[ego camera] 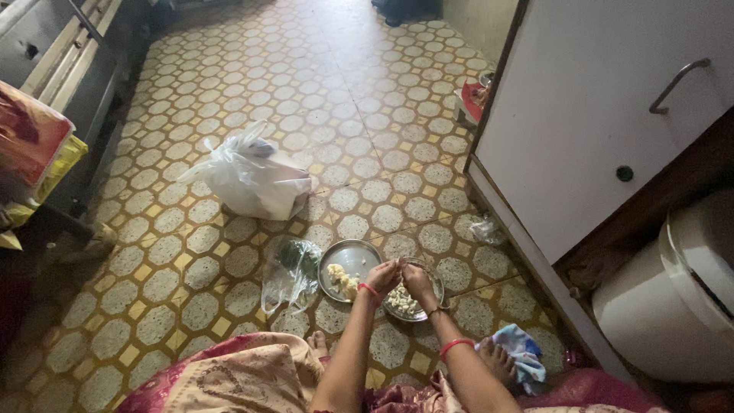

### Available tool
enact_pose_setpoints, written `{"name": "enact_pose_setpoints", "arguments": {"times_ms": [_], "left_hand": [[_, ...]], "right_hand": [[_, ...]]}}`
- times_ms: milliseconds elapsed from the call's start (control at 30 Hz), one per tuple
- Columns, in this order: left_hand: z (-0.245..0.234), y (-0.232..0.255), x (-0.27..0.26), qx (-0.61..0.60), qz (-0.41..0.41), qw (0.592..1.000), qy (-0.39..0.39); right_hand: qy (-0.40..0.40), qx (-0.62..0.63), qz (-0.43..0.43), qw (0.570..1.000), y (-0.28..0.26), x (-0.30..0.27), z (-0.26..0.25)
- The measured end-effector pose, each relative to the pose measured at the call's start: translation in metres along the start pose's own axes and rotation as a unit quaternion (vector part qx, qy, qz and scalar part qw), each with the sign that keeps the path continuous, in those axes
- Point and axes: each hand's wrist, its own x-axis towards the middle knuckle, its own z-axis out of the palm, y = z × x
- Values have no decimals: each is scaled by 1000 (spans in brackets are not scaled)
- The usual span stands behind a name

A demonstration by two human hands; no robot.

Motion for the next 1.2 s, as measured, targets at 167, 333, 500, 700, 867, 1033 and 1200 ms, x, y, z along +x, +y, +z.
{"name": "enact_pose_setpoints", "arguments": {"times_ms": [167, 333, 500, 700, 867, 1033, 1200], "left_hand": [[-7, -6, -1, -29, -24, 999, -10], [-8, -11, 3, -24, -46, 997, 56], [-7, -10, -1, -12, -21, 999, -45], [-2, -2, -7, 1, -92, 996, 5], [-7, -9, -1, 9, -85, 995, -46], [5, -3, -3, 54, -88, 994, 33], [6, -15, 13, 4, -56, 997, 56]], "right_hand": [[14, 160, 77, 984, 16, -2, -1], [24, 150, 83, 985, 19, 0, -7], [26, 87, 88, 992, 16, -7, -5], [54, -75, 31, 995, -4, -10, 4], [74, -76, -50, 993, -8, -16, 0], [67, -102, -23, 992, -12, -17, 3], [53, -42, -19, 998, -13, -18, -1]]}}
